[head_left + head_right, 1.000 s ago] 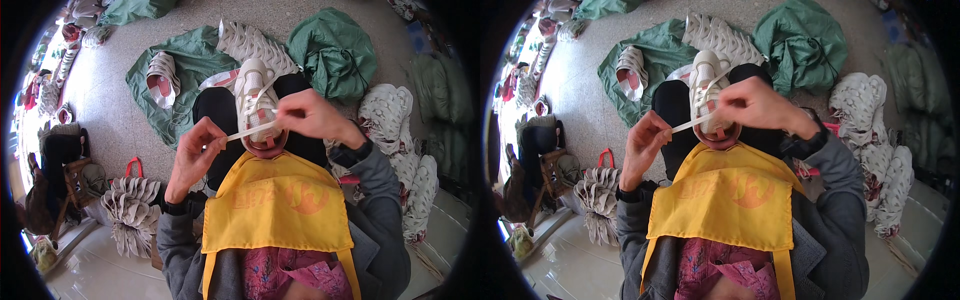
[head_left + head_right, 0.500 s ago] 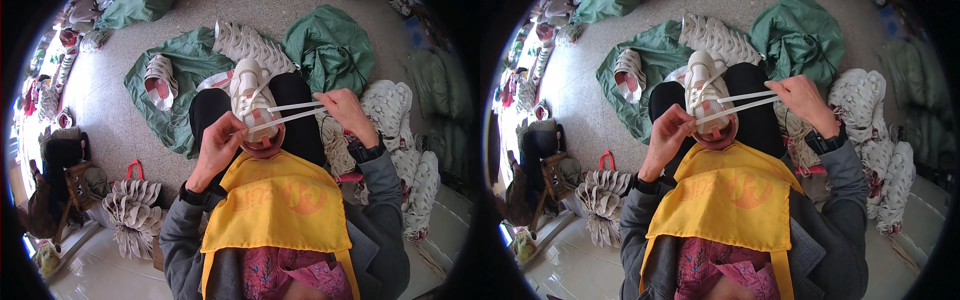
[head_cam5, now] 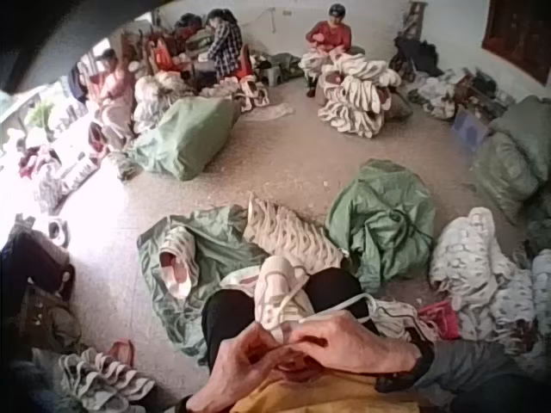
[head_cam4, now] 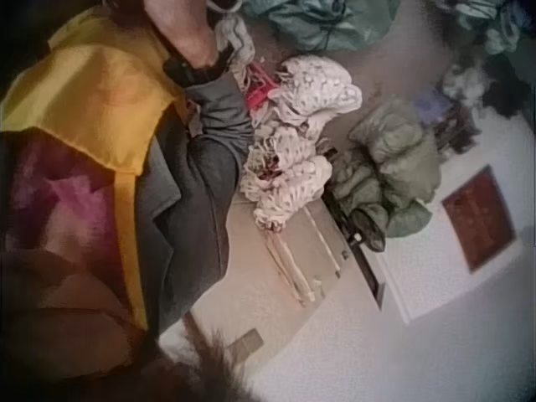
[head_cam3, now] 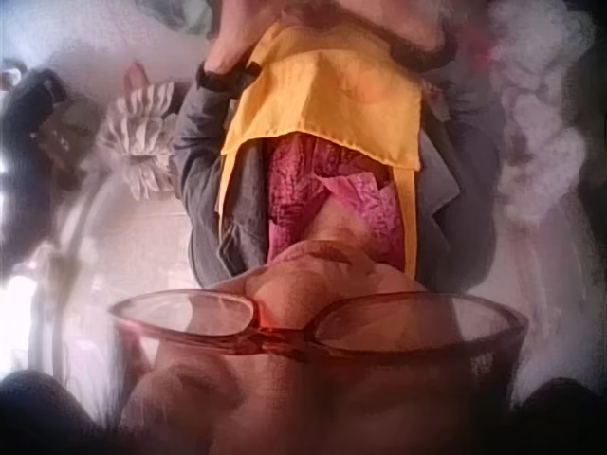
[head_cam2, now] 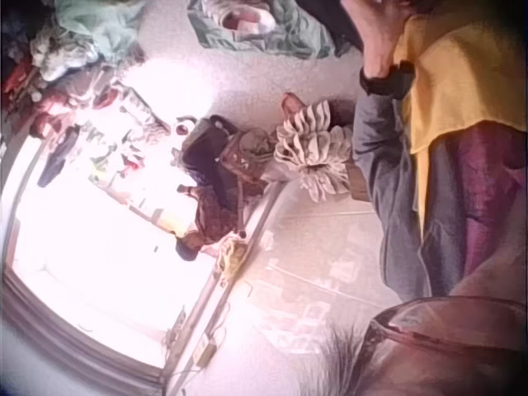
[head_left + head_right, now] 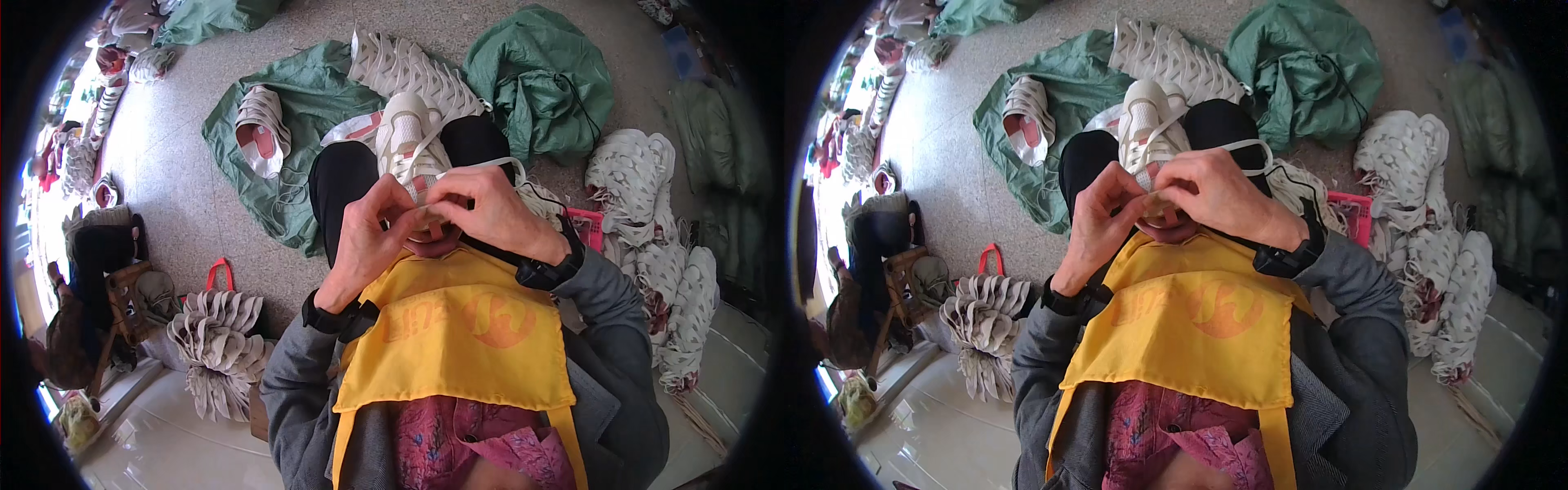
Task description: The recorder is threading and lacing white athletic shoes during the manufacturing process.
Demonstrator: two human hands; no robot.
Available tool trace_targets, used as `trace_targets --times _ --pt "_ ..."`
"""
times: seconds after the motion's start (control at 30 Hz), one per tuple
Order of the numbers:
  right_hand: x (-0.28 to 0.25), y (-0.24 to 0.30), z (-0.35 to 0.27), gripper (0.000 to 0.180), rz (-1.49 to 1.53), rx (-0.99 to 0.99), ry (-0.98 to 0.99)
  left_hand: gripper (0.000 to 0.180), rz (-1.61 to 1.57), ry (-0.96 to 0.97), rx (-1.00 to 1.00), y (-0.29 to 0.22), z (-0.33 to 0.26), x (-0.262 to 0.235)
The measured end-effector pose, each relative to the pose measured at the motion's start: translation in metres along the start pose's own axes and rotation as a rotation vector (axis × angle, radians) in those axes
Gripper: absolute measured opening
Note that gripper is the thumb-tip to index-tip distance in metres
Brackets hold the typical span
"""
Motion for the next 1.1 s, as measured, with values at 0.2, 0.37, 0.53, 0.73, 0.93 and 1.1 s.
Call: trace_targets --times 0.2,0.37,0.53,0.73,0.93,1.1 --pt "-0.013 -0.010 -0.001 0.012 -0.132 0.119 -0.158 0.016 0.344 -0.156 0.168 -0.001 0.006 -0.012" --pt "-0.007 -0.010 0.001 0.008 -0.232 0.065 -0.204 0.014 0.406 -0.159 0.175 0.003 0.008 -0.010" --pt "-0.005 -0.011 0.002 0.007 -0.258 0.045 -0.181 0.013 0.414 -0.164 0.175 0.007 0.008 -0.008" --pt "-0.004 -0.011 0.001 0.008 -0.113 0.114 -0.153 0.012 0.393 -0.171 0.179 0.007 0.011 -0.007" --pt "0.001 -0.016 -0.005 0.007 -0.066 0.169 -0.189 0.012 0.381 -0.175 0.174 0.008 0.013 -0.006" --pt "0.001 -0.014 -0.006 0.006 -0.098 0.135 -0.195 0.013 0.367 -0.191 0.194 0.011 0.013 -0.006"
Point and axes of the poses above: each hand's wrist, its own z-axis towards the middle knuckle, its own x-axis out of the palm, y = z × x, the point moved 5 cm from there along z, towards the middle knuckle, and after that the axes turned 3 degrees about -y, right-handed, at the moved point
